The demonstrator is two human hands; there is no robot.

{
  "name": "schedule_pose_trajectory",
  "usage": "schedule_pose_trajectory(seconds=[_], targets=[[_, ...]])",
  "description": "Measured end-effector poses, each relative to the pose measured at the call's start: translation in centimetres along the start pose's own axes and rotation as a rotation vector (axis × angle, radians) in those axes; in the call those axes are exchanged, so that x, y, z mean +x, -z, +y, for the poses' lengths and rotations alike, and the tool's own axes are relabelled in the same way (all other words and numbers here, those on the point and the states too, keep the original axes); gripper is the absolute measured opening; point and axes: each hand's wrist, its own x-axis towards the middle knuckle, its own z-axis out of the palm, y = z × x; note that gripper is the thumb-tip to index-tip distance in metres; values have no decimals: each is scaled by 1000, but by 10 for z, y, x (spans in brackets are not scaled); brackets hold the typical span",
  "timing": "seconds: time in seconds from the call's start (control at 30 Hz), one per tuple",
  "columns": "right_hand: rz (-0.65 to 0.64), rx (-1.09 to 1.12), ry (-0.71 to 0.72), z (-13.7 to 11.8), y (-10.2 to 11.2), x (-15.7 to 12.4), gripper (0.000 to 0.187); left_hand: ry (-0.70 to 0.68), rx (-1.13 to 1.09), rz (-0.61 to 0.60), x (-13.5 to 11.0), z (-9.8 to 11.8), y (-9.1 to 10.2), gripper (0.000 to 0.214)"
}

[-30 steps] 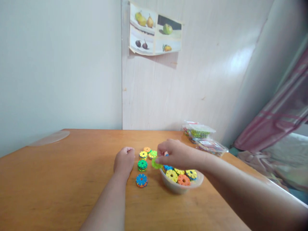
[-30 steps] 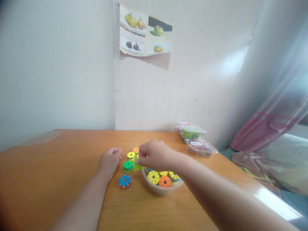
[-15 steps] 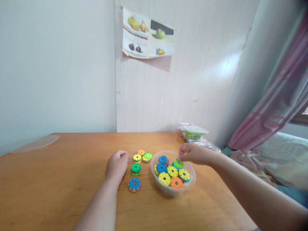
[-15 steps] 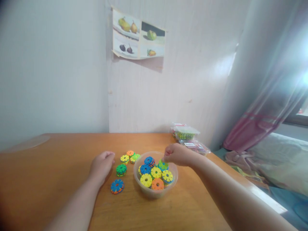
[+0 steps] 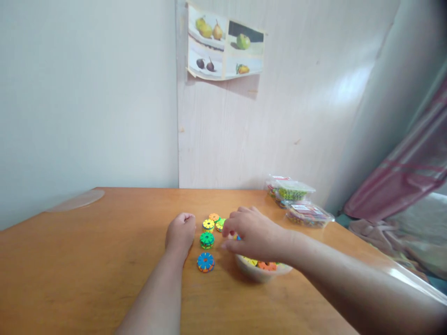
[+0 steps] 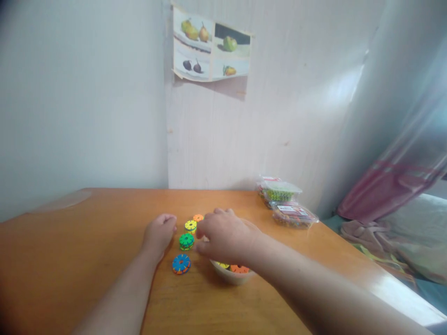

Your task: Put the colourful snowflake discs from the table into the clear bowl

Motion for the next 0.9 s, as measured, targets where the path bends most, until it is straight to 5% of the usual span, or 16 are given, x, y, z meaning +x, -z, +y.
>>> schedule_pose_trajectory(seconds=[0.2,0.53,0.73,0.9], targets=[[-211,-269,222,-42,-32,32,39,-6,-50,-16,1,-4,-2,28],[-387,-271,200,-48,-41,49,32,29,-43,-25,5,-6,-3,26],[-336,-201,197,-48,-35,47,38,26,-39,-30,6,-6,-3,26],[-191,-93,86,-29,-3,31,49,12,-33,-26,2,-2,0,29]])
